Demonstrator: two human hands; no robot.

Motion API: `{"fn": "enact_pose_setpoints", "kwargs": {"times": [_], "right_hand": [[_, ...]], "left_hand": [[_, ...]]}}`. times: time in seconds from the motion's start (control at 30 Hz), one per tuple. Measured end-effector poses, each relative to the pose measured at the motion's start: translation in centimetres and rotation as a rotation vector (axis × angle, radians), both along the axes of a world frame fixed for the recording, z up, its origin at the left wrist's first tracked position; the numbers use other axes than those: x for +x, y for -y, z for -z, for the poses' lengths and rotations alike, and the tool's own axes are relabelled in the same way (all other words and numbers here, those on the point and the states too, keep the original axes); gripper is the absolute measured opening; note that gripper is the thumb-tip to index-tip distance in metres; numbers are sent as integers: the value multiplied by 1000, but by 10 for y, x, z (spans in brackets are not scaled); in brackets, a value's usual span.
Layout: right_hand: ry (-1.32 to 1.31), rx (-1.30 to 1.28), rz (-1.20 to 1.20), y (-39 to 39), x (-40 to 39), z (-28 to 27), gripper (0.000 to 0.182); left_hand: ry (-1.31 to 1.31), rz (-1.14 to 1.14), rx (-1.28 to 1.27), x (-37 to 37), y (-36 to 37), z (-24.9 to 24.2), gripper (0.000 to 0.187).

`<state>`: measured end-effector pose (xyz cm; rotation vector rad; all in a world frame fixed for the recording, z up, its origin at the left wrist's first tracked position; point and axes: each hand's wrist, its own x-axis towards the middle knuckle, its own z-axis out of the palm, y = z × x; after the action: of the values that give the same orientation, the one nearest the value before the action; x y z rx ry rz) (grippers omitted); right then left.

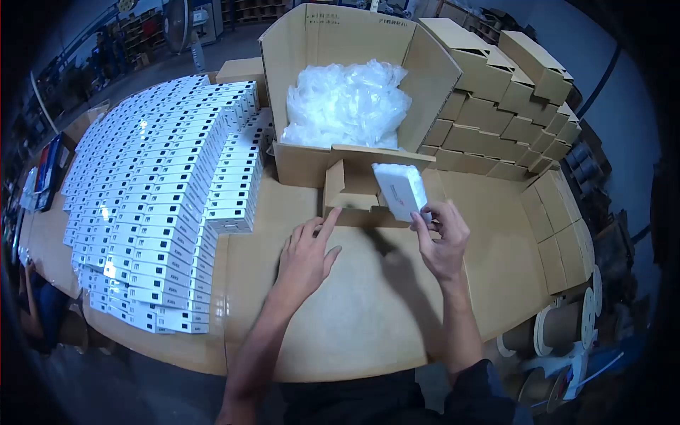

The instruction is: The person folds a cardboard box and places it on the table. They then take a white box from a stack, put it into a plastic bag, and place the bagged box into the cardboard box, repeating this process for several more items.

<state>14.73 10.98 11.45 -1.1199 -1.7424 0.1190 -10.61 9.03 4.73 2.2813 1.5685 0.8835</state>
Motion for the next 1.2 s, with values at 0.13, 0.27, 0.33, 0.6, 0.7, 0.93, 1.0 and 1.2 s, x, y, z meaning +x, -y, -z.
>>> {"fn": "enact_pose_setpoints", "kwargs": {"times": [0.13, 0.27, 0.33, 0.6, 0.7, 0.93, 1.0, 1.2], "right_hand": [[85, 96, 74, -22, -5, 21, 16], [123, 44, 56, -34, -9, 30, 15], [133, 7, 54, -39, -9, 37, 14], [153, -131, 249, -49, -20, 51, 17], [203, -171, 294, -57, -23, 57, 16], [374, -214, 373, -57, -25, 55, 9], [380, -231, 385, -55, -26, 55, 17], [362, -226, 322, -17, -48, 42, 39]], "left_hand": [[-157, -29, -2, 5, -15, 4, 83], [-160, -29, 58, 3, -16, 17, 86], [-155, -31, 67, 3, -15, 17, 86], [-217, -71, 62, 8, -14, 8, 81], [-250, -96, 45, 11, -13, 5, 79], [-261, -103, 57, 4, -14, 5, 76], [-262, -107, 6, 4, -12, 2, 77], [-32, -131, 137, -20, 15, 5, 78]]}}
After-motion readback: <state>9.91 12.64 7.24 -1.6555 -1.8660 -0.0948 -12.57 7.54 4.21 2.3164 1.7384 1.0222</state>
